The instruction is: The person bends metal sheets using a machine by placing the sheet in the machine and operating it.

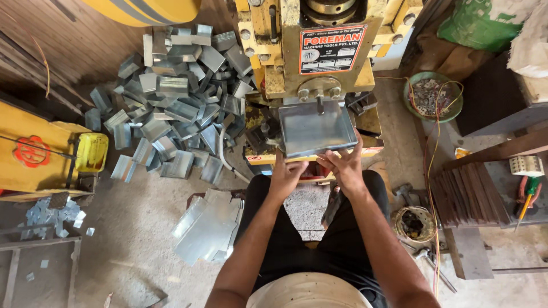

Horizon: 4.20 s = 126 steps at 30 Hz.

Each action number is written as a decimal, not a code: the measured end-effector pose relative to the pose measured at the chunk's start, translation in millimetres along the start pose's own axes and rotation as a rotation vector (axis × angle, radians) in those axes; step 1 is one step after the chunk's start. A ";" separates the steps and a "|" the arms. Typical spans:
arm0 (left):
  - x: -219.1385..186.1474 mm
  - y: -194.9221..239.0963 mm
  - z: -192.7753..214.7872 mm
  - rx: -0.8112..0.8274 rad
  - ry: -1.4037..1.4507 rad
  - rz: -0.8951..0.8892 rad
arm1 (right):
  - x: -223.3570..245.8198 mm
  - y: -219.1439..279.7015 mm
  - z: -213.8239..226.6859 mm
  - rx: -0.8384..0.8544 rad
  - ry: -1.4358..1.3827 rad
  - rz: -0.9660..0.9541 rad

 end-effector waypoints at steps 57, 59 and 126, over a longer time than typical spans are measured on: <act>165.9 131.1 297.4 -0.527 -0.060 0.292 | -138.3 72.3 -110.7 0.647 0.410 -0.451; 188.8 144.9 322.5 -0.662 0.083 0.329 | -141.6 71.1 -122.1 0.717 0.515 -0.403; 24.9 79.5 116.0 -0.652 0.348 -0.408 | -70.1 105.9 -77.3 0.523 -0.045 -0.289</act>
Point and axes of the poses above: each hand's wrist, its own y-axis away from the middle knuckle, its own z-axis out of the back of the hand, x = y × z, the point moved 7 cm from there along -y, towards the middle knuckle, and after that the axes turned 12 degrees about y, right-handed, at the moved point
